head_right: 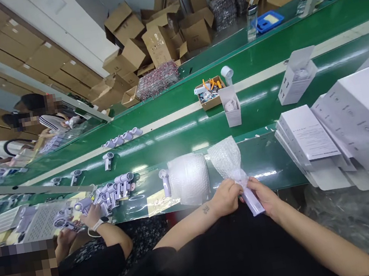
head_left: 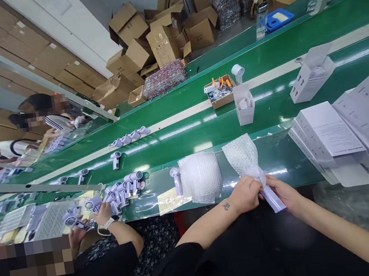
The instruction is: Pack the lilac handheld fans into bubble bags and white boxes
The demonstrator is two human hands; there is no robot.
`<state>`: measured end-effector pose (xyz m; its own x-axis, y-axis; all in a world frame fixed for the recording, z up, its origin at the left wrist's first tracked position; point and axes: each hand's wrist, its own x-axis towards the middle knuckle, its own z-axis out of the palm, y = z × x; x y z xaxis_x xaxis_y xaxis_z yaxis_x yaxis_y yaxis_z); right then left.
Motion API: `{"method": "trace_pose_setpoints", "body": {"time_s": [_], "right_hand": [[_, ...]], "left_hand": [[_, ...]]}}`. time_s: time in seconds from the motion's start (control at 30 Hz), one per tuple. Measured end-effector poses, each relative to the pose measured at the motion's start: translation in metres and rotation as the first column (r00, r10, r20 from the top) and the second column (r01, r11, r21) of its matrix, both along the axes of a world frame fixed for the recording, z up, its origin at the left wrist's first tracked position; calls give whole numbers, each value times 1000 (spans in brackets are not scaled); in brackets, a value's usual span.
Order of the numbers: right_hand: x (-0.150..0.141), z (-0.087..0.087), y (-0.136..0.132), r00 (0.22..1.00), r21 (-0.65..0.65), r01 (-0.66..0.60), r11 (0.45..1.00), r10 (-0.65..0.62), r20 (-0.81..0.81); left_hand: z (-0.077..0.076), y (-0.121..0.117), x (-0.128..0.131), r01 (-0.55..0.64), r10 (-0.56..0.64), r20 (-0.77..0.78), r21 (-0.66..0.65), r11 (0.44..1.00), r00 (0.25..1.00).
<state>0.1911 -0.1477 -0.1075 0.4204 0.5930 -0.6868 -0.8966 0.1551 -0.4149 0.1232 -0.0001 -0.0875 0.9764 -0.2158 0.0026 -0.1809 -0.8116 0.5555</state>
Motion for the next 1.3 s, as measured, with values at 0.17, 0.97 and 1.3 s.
{"method": "trace_pose_setpoints", "body": {"time_s": [0.17, 0.97, 1.3], "right_hand": [[-4, -9, -2, 998, -145, -32, 989, 38, 44], [-2, 115, 15, 842, 232, -196, 953, 42, 538], [20, 50, -57, 540, -259, 819, 512, -533, 652]], "left_hand": [[5, 5, 17, -376, 284, -340, -244, 894, 896], [79, 55, 21, -199, -44, -317, -693, 693, 948], [66, 71, 22, -445, 137, -426, -808, 386, 894]]}}
